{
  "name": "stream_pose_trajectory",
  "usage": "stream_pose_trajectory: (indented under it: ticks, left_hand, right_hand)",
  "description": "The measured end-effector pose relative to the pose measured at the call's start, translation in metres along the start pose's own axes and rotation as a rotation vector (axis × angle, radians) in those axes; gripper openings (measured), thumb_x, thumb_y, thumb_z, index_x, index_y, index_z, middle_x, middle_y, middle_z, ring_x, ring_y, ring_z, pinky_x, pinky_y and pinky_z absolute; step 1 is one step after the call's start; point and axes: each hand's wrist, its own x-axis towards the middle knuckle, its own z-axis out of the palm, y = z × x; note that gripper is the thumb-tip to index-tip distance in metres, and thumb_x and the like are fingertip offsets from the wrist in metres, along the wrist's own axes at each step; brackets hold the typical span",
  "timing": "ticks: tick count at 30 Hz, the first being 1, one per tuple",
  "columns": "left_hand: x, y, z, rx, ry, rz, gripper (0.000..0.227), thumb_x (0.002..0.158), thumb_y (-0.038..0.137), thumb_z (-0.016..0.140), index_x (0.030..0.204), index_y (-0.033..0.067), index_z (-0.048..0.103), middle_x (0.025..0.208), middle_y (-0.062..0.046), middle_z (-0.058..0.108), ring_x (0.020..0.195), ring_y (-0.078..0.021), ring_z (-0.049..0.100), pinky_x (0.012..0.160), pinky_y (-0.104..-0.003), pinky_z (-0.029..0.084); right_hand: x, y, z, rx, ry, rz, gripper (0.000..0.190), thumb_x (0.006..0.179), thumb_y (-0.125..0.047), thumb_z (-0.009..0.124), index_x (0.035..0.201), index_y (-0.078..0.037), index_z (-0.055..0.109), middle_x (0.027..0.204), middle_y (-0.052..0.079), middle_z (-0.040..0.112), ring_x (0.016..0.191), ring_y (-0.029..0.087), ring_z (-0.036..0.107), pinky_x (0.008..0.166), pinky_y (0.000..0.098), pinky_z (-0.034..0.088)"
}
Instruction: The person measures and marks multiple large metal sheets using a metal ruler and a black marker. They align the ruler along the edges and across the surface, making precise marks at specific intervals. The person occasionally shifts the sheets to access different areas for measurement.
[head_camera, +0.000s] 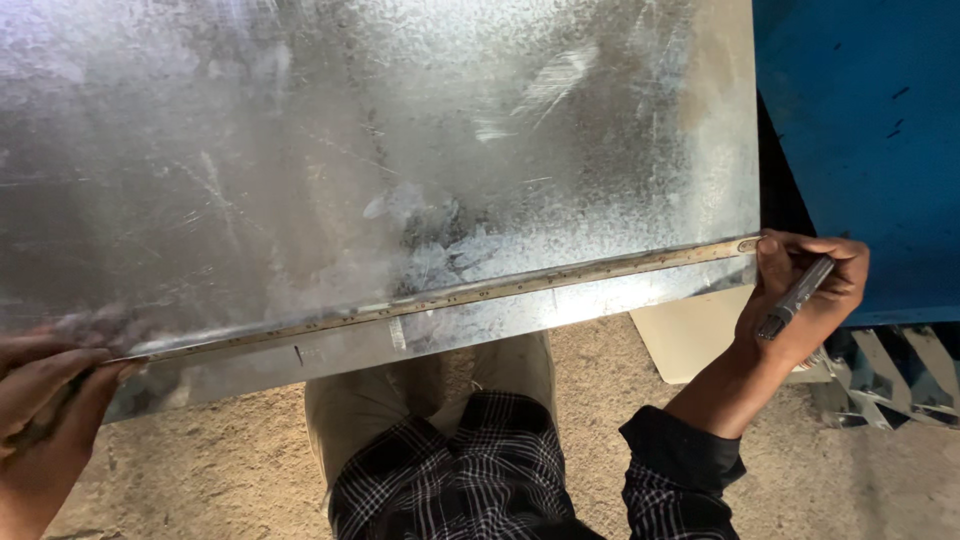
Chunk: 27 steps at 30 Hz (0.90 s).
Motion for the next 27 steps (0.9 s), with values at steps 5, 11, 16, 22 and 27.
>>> stream_pose_trajectory:
  ticks: [5,11,16,22,27]
  left_hand:
    - [0.004,0.015,-0.006,-0.051,0.031,-0.012,0.014,0.099,0.001,0.077,0.108,-0.0058,0.069,0.113,-0.022,0.068,0.093,-0.0223,0.075,0.079,-0.023,0.061]
    - [0.018,0.030,-0.014,-0.005,-0.007,-0.027,0.017,0.091,-0.002,0.079,0.105,-0.0064,0.071,0.107,-0.023,0.069,0.084,-0.0239,0.074,0.069,-0.025,0.058]
    - [0.011,0.023,-0.010,-0.039,-0.001,-0.044,0.016,0.095,0.000,0.077,0.109,-0.0049,0.071,0.105,-0.021,0.070,0.087,-0.0217,0.075,0.072,-0.024,0.057]
    - [0.012,0.018,-0.010,-0.014,0.028,0.046,0.014,0.094,0.000,0.079,0.105,-0.0041,0.072,0.103,-0.022,0.070,0.091,-0.0244,0.074,0.082,-0.027,0.061]
    - [0.008,0.011,-0.004,-0.058,0.025,0.052,0.010,0.101,0.004,0.076,0.107,-0.0025,0.071,0.110,-0.019,0.071,0.104,-0.0220,0.075,0.096,-0.024,0.061]
  right_hand:
    - [-0.002,0.004,-0.005,0.001,-0.013,-0.007,0.032,0.108,0.012,0.084,0.111,-0.004,0.057,0.095,0.014,0.072,0.090,0.018,0.074,0.083,0.0246,0.057]
    - [-0.002,0.010,-0.011,-0.014,-0.002,0.012,0.029,0.103,0.012,0.079,0.110,-0.005,0.056,0.092,0.015,0.073,0.074,0.013,0.066,0.063,0.0194,0.045]
    - [-0.002,0.012,-0.013,-0.088,0.012,-0.020,0.031,0.107,0.015,0.078,0.110,-0.005,0.054,0.095,0.013,0.070,0.084,0.018,0.069,0.072,0.0252,0.051]
    - [0.000,-0.026,0.017,-0.391,0.137,-0.465,0.031,0.113,-0.035,0.059,0.121,-0.005,0.063,0.109,0.019,0.065,0.091,0.023,0.071,0.075,0.0320,0.064]
    - [-0.068,-0.059,0.068,0.314,-0.394,-0.267,0.065,0.111,-0.058,0.032,0.116,-0.008,0.074,0.102,0.016,0.075,0.076,0.021,0.073,0.066,0.0313,0.063]
